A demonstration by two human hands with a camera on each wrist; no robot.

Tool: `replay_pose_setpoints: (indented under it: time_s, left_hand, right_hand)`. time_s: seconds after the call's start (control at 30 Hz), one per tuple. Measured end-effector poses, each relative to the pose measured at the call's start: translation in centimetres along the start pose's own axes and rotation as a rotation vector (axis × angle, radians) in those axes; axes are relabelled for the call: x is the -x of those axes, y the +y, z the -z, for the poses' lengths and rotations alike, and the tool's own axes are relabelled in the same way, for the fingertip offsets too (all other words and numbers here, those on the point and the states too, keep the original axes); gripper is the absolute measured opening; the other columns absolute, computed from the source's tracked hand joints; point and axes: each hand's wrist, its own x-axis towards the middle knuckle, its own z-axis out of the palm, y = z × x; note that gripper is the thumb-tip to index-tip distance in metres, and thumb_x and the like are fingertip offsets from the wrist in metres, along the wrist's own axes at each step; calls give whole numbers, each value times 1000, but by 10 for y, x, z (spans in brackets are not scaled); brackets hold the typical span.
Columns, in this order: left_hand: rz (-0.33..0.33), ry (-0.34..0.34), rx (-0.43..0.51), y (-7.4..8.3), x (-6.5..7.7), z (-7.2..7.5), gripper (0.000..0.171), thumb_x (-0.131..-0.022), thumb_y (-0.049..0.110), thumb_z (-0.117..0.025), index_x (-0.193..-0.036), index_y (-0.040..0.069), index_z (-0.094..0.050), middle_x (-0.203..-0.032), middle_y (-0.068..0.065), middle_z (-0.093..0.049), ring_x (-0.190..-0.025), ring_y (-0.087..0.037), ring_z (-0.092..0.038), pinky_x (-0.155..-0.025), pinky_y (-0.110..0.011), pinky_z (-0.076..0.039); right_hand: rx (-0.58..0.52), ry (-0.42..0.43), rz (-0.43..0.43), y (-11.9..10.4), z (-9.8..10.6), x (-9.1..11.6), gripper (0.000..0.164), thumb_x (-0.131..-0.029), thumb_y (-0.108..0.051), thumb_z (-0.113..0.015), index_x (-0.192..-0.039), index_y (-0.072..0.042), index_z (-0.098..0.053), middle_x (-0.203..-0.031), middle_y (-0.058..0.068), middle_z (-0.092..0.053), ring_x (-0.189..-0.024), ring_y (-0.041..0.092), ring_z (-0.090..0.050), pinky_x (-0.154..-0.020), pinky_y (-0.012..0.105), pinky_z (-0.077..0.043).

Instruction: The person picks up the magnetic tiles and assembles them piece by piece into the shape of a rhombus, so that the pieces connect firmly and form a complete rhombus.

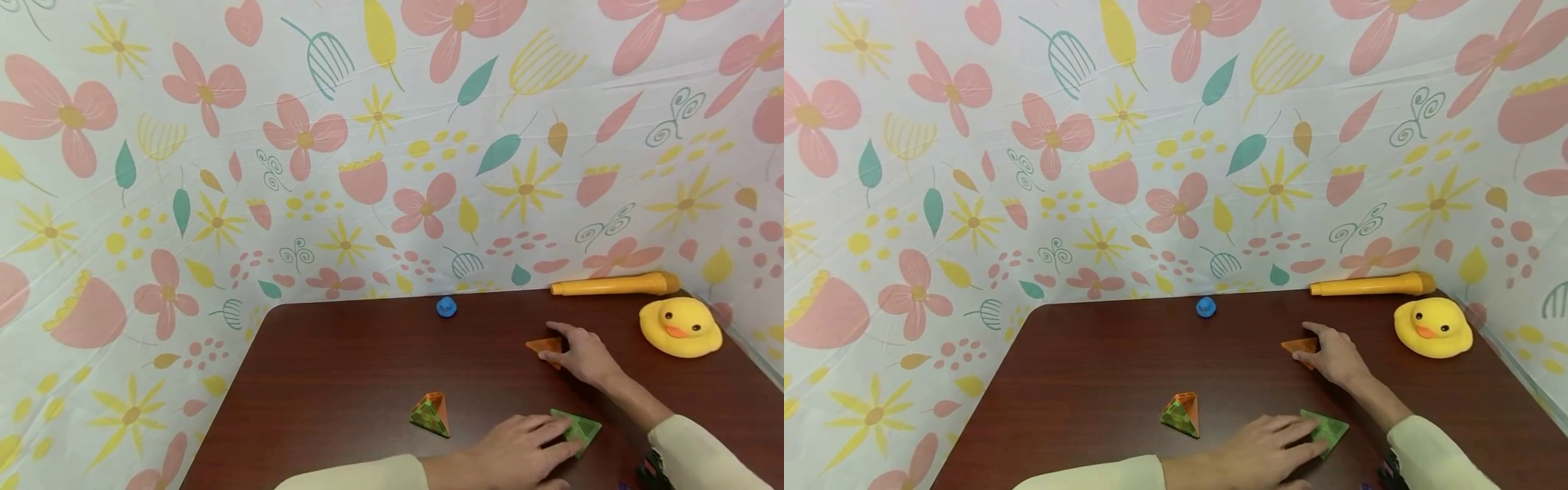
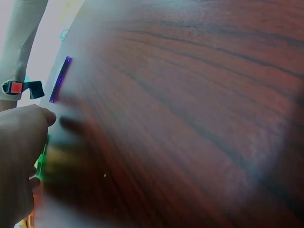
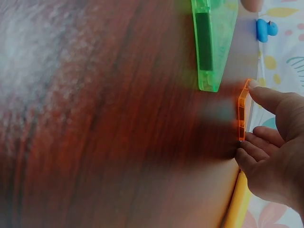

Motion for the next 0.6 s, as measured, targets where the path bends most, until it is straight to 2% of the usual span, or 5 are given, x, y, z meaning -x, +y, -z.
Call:
replay_pose_setpoints:
  time_s: [0.2, 0.33, 0.5, 0.6]
  left_hand:
    - [21, -11, -91, 6, -3, -6, 63, -113, 55, -41, -168, 25, -35, -171, -4, -32, -151, -12, -35, -111, -15, -36]
    - [22, 28, -118, 7, -3, -7, 61, -113, 55, -42, -166, 24, -40, -169, -4, -36, -151, -12, -36, -113, -16, -35]
    - [24, 99, -68, 5, -2, -6, 57, -111, 53, -49, -158, 19, -51, -164, -6, -44, -151, -13, -40, -116, -18, -34]
    - [43, 73, -1, 3, -1, -5, 55, -111, 53, -50, -154, 19, -54, -165, -5, -43, -152, -10, -37, -117, -17, -31]
  right_hand:
    - [23, -6, -7, 1, -1, -1, 68, -90, -22, -87, -141, 13, -59, -132, 39, -62, -111, 52, -64, -88, 66, -53]
    - [35, -8, -4, 1, -1, -2, 65, -90, -22, -87, -139, 12, -62, -128, 37, -65, -105, 47, -67, -84, 62, -55]
    - [30, 10, 15, 1, -1, -1, 59, -89, -20, -88, -133, 12, -66, -122, 35, -68, -93, 36, -70, -75, 52, -58]
    - [29, 28, 36, 1, -2, -1, 55, -88, -18, -89, -129, 11, -69, -121, 34, -69, -90, 33, -70, -71, 45, -57]
